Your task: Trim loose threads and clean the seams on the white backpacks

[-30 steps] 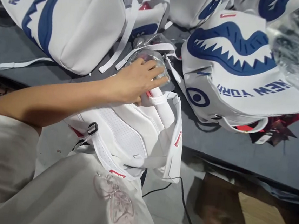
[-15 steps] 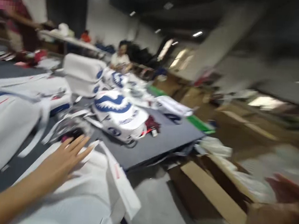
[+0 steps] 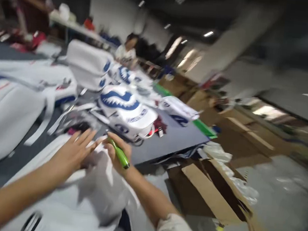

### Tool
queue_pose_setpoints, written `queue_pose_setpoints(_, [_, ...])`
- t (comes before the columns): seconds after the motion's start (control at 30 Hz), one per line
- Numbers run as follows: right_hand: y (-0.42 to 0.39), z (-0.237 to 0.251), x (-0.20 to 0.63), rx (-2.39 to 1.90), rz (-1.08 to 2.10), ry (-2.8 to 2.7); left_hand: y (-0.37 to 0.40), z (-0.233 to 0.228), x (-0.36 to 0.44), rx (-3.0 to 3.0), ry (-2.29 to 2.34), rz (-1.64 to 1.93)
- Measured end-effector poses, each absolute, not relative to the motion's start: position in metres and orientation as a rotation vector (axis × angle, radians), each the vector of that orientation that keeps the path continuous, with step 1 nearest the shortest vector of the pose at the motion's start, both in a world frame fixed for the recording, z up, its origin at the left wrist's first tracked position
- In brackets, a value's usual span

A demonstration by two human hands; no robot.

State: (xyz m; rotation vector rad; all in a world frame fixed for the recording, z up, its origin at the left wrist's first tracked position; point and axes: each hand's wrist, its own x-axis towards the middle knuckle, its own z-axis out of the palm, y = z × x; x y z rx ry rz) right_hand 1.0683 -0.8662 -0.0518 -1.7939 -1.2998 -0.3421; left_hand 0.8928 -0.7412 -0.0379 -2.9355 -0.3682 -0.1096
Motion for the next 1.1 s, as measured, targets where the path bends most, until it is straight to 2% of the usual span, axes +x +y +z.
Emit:
queue_pose_setpoints(0.07, [-0.885,-0.072,1.061,-1.562,-0.247,-1.55,-0.741,-0.032,0.895,-2.951,-0.339,-0.099])
queue_pose_setpoints(0.17, [-0.902,-0.105,1.064,-1.279,-0.264,-1.7,-0.73,-0.031,0.904,-2.984,-0.34,0.062])
queue_pose_setpoints(0.37, [-0.89,-0.151,1.029,-1.364,-0.234,-1.637,-0.728,-0.031,0.911,-2.883,-0.317,0.179])
queue_pose_setpoints(0.53, [-0.891,-0.151,1.011,-1.387,-0.146,-1.503,-0.72,-0.04,0.917,-2.916,-0.316,0.207])
queue_pose_setpoints(0.87, [-0.884,-0.135,1.035,-1.305,0.193,-1.524,-0.717,-0.047,0.918,-2.913,-0.199,0.231])
queue_pose_setpoints(1.1, [-0.881,-0.129,1.039,-1.525,0.516,-1.252,-0.717,-0.065,0.925,-3.029,-0.376,0.121])
